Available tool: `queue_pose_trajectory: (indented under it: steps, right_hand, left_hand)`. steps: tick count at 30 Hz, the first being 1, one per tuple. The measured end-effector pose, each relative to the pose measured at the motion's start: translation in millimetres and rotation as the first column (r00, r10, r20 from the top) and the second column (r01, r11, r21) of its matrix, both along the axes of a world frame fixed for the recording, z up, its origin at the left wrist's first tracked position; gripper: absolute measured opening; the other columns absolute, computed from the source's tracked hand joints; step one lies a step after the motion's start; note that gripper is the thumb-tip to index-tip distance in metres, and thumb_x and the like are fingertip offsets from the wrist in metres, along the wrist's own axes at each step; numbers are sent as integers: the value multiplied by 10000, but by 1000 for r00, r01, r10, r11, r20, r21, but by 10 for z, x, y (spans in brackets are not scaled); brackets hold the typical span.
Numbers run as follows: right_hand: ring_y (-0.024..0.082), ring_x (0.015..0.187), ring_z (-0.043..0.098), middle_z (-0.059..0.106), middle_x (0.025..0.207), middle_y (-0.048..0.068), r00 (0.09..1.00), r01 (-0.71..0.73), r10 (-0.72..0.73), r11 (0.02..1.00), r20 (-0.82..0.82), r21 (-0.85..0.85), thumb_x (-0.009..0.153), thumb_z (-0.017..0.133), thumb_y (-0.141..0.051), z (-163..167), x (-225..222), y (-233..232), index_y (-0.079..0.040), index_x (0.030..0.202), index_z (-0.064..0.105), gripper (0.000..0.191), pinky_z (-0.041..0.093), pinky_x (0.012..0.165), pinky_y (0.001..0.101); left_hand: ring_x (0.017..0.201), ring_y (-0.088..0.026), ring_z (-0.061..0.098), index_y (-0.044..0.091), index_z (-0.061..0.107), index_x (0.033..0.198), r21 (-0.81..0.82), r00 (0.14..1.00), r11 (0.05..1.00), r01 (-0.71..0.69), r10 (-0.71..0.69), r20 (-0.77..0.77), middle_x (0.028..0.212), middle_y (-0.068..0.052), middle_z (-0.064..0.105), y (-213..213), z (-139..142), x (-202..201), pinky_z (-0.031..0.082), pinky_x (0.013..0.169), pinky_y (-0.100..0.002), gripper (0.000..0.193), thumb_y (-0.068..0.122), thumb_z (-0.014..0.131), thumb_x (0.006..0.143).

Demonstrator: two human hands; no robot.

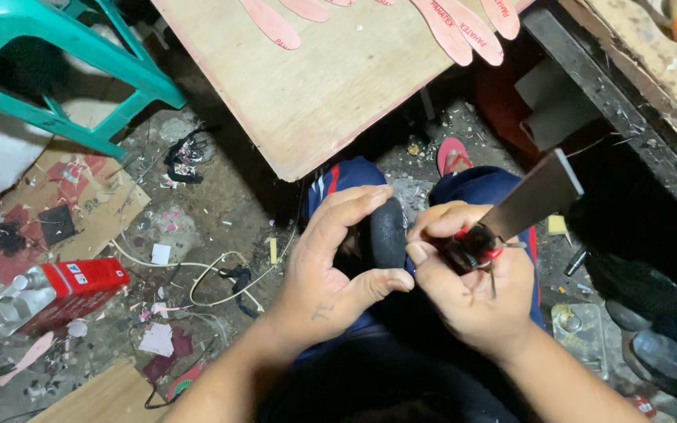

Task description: The person sits on the workshop floor with a sandal on their lap, presses and aligns the pink insole into the sole, scrapes and trims the sole edge with a knife, files the edge, hammers the sole, and cuts excess material with scissors.

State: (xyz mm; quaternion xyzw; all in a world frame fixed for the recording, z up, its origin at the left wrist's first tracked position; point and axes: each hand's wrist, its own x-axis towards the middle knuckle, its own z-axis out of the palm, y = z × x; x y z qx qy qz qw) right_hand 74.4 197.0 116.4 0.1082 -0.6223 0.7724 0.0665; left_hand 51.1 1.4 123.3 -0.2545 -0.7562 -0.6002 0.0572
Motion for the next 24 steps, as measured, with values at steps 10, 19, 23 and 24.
queue_pose_trajectory:
  steps: [10, 19, 23, 24]
  right_hand:
    - [91, 748, 512, 572, 873, 19, 929, 200, -325, 841, 175, 502, 981, 728, -95, -825, -135, 397, -68, 1135, 591, 209, 448, 686, 259]
    - [187, 826, 639, 677, 900, 82, 873, 266, -482, 608, 81, 748, 992, 691, -204, -1259, 43, 876, -28, 1181, 670, 259, 510, 801, 326]
    - [247, 957, 647, 661, 1040, 130, 936, 215, -350, 625, 24, 751, 925, 696, -152, -1209, -106, 794, -26, 1306, 635, 406, 499, 882, 337]
    - [264, 953, 637, 638, 1024, 143, 949, 177, -314, 610, 30, 772, 901, 690, -137, -1178, -177, 757, -29, 1345, 623, 462, 498, 881, 345]
  left_hand:
    - [1189, -251, 652, -14, 443, 1441, 486, 949, 870, -80, -83, 305, 1364, -214, 638, -193, -126, -373, 524, 1080, -380, 469, 282, 435, 1076]
    - [1010, -267, 714, -54, 542, 1249, 483, 921, 832, -273, 81, 382, 1182, -231, 710, -419, -430, -940, 621, 897, -390, 369, 268, 422, 1114]
    - [979, -261, 719, -31, 538, 1238, 526, 883, 782, -335, 66, 464, 1135, -220, 711, -411, -405, -990, 626, 855, -387, 340, 262, 488, 1072]
    - [984, -254, 721, -22, 535, 1243, 529, 879, 775, -345, 69, 472, 1130, -213, 712, -407, -397, -953, 627, 856, -381, 337, 264, 500, 1067]
